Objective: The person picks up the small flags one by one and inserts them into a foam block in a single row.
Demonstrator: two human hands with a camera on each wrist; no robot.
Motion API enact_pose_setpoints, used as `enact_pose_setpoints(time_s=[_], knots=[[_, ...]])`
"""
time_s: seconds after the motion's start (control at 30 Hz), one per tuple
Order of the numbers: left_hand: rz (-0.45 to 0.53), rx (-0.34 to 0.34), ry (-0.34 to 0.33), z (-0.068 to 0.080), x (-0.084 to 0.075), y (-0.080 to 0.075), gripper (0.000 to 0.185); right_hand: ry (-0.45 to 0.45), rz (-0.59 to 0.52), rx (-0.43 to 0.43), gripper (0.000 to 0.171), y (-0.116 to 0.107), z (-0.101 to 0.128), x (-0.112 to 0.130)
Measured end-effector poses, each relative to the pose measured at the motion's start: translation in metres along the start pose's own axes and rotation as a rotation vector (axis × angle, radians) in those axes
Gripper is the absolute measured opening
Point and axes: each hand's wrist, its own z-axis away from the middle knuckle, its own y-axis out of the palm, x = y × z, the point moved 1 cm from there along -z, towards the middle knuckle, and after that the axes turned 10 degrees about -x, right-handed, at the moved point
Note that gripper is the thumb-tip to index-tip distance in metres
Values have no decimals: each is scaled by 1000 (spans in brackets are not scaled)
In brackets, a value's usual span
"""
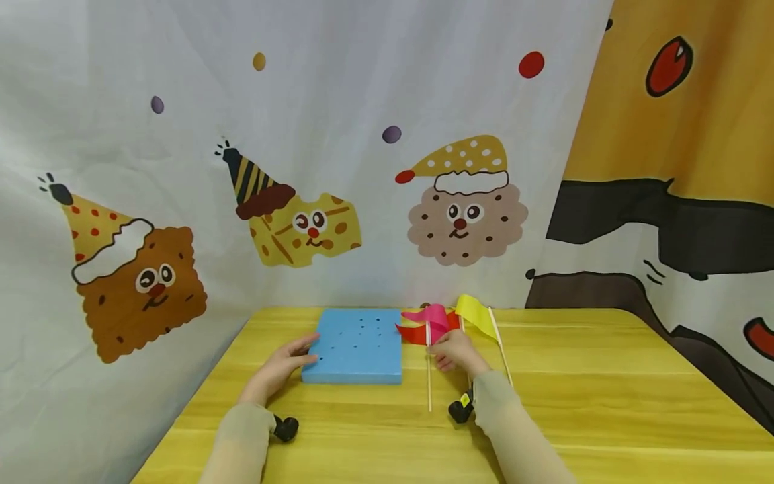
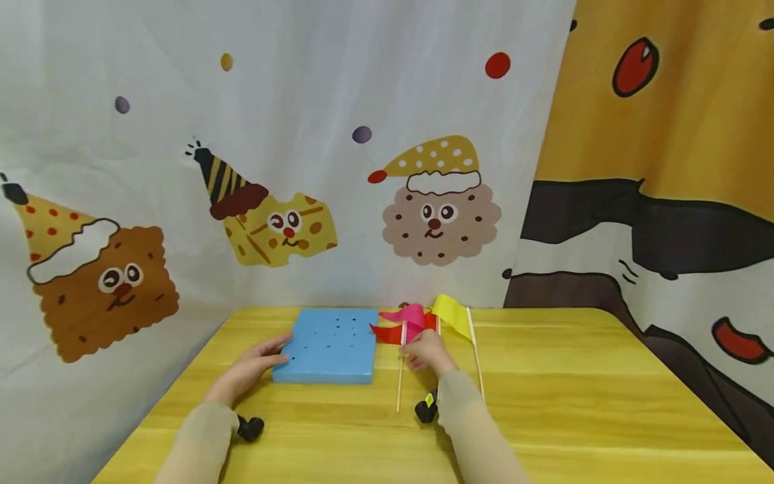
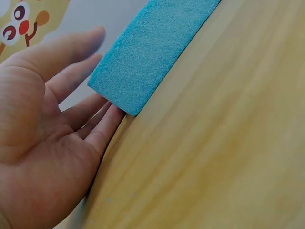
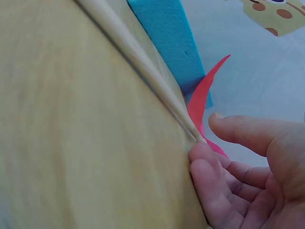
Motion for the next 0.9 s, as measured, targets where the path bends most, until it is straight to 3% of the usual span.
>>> enact_pose_setpoints(time_s=[0.27,0.5,0.7,0.9], knots=[[-42,13,13,1,5,3,56,-59,96,-54,34,5,-1,-10],[-59,19,13,-8,-2,5,55,-114,161,-84,49,3,2,-8],[-62,19,9,-9,-1,6,56,-130,194,-102,44,2,-1,-8],[-15,-14,-35,-4,1,5,56,-119,136,-74,36,2,-2,-5]])
